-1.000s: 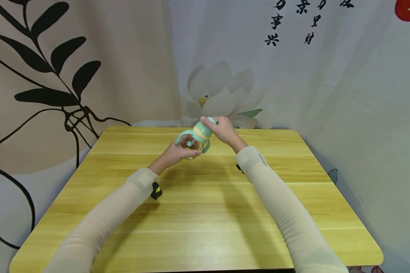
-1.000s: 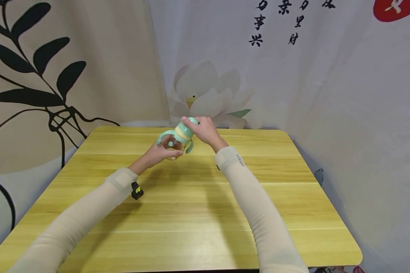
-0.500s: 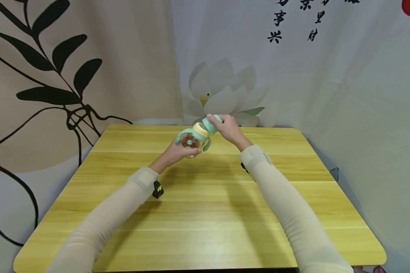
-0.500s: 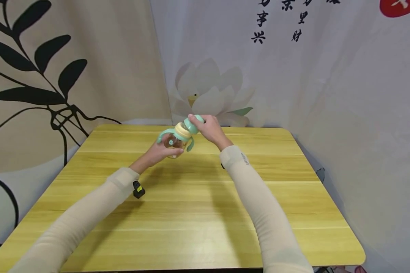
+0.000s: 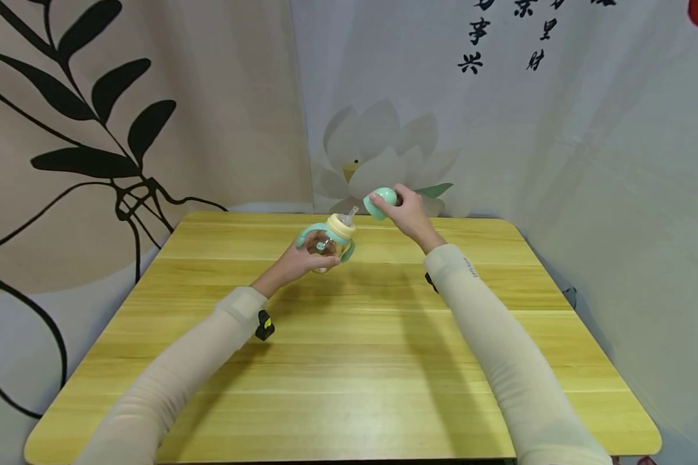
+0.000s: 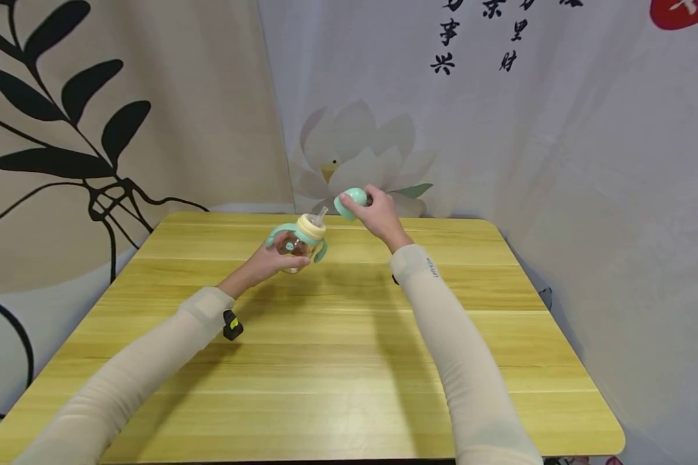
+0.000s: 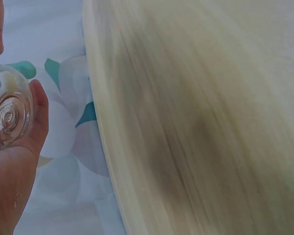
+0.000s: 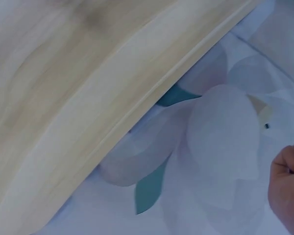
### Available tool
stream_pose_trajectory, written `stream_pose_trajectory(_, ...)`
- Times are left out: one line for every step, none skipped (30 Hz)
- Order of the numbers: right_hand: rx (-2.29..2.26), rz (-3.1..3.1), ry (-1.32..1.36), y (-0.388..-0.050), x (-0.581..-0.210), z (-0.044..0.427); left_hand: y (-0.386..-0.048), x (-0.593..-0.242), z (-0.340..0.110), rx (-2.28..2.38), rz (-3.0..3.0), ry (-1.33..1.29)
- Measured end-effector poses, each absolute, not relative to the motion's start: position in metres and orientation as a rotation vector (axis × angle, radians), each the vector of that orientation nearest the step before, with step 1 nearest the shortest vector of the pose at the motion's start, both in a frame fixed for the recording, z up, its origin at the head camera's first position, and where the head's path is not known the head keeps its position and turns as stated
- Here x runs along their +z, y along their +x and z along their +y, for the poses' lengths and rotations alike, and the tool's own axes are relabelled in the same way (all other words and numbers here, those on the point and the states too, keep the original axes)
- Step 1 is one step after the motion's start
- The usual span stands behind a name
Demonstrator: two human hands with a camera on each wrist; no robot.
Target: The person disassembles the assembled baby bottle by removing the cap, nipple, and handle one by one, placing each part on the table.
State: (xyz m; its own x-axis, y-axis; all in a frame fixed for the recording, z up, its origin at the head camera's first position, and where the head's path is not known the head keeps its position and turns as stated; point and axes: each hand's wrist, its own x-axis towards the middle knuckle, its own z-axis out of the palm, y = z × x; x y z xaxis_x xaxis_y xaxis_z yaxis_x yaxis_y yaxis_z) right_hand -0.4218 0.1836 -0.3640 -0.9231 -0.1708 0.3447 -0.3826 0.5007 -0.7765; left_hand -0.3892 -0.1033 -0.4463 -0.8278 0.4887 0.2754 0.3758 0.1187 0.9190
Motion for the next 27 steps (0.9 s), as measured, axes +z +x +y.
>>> stream_pose_trajectory(1.392,-2.522,0.461,-0.423,-0.365,0.186,-0.389,-0.447,-0.105,1.819,2.277,0.873)
stream_pose_trajectory(1.402,-2.527,0.451,-0.424,-0.367,0.189,-0.388,-0.446,-0.106,1.818,2.274,0.867)
stream_pose_trajectory(1.403,-2.534,0.439,-0.424,-0.368,0.192,-0.388,-0.446,-0.108,1.815,2.271,0.863)
stream_pose_trajectory(1.399,-2.543,0.427,-0.426,-0.370,0.195,-0.387,-0.446,-0.109,1.812,2.267,0.862)
stream_pose_trajectory(1.401,-2.551,0.416,-0.426,-0.372,0.199,-0.386,-0.446,-0.110,1.812,2.262,0.865)
stream_pose_trajectory(1.402,-2.559,0.405,-0.427,-0.374,0.202,-0.386,-0.446,-0.111,1.811,2.260,0.869)
stream_pose_trajectory(1.406,-2.564,0.397,-0.428,-0.377,0.206,-0.386,-0.446,-0.111,1.809,2.257,0.875)
stream_pose_trajectory(1.407,-2.571,0.387,-0.429,-0.379,0.210,-0.386,-0.446,-0.112,1.809,2.253,0.879)
stream_pose_trajectory(1.405,-2.575,0.380,-0.430,-0.382,0.214,-0.385,-0.446,-0.112,1.810,2.249,0.881)
stream_pose_trajectory(1.408,-2.579,0.376,-0.431,-0.385,0.217,-0.385,-0.446,-0.112,1.814,2.243,0.881)
stream_pose_trajectory(1.409,-2.585,0.370,-0.432,-0.388,0.221,-0.385,-0.446,-0.112,1.816,2.238,0.881)
stream_pose_trajectory(1.404,-2.595,0.364,-0.433,-0.392,0.224,-0.385,-0.447,-0.112,1.816,2.233,0.879)
stream_pose_trajectory(1.386,-2.610,0.364,-0.434,-0.395,0.227,-0.384,-0.448,-0.112,1.815,2.226,0.879)
stream_pose_trajectory(1.365,-2.629,0.361,-0.434,-0.399,0.230,-0.384,-0.449,-0.111,1.814,2.219,0.877)
stream_pose_trajectory(1.337,-2.649,0.357,-0.434,-0.403,0.233,-0.384,-0.449,-0.111,1.811,2.213,0.875)
stream_pose_trajectory(1.306,-2.670,0.352,-0.434,-0.407,0.235,-0.384,-0.450,-0.110,1.805,2.209,0.875)
stream_pose_trajectory(1.277,-2.688,0.344,-0.434,-0.410,0.237,-0.383,-0.451,-0.110,1.797,2.211,0.876)
stream_pose_trajectory(1.251,-2.705,0.336,-0.434,-0.412,0.239,-0.383,-0.451,-0.110,1.791,2.214,0.876)
stream_pose_trajectory(1.229,-2.717,0.326,-0.433,-0.414,0.240,-0.383,-0.450,-0.110,1.787,2.218,0.877)
stream_pose_trajectory(1.222,-2.725,0.311,-0.433,-0.416,0.242,-0.382,-0.450,-0.110,1.784,2.224,0.876)
stream_pose_trajectory(1.222,-2.730,0.300,-0.433,-0.417,0.243,-0.382,-0.449,-0.110,1.782,2.231,0.875)
stream_pose_trajectory(1.237,-2.730,0.289,-0.432,-0.419,0.244,-0.382,-0.449,-0.111,1.781,2.238,0.873)
stream_pose_trajectory(1.255,-2.729,0.278,-0.432,-0.420,0.245,-0.382,-0.448,-0.111,1.782,2.245,0.871)
stream_pose_trajectory(1.269,-2.728,0.268,-0.431,-0.421,0.246,-0.382,-0.448,-0.111,1.785,2.249,0.870)
stream_pose_trajectory(1.283,-2.724,0.258,-0.431,-0.422,0.248,-0.383,-0.449,-0.110,1.789,2.249,0.873)
stream_pose_trajectory(1.295,-2.720,0.249,-0.430,-0.423,0.250,-0.383,-0.449,-0.109,1.791,2.248,0.876)
stream_pose_trajectory(1.297,-2.715,0.240,-0.429,-0.425,0.253,-0.384,-0.450,-0.107,1.791,2.244,0.880)
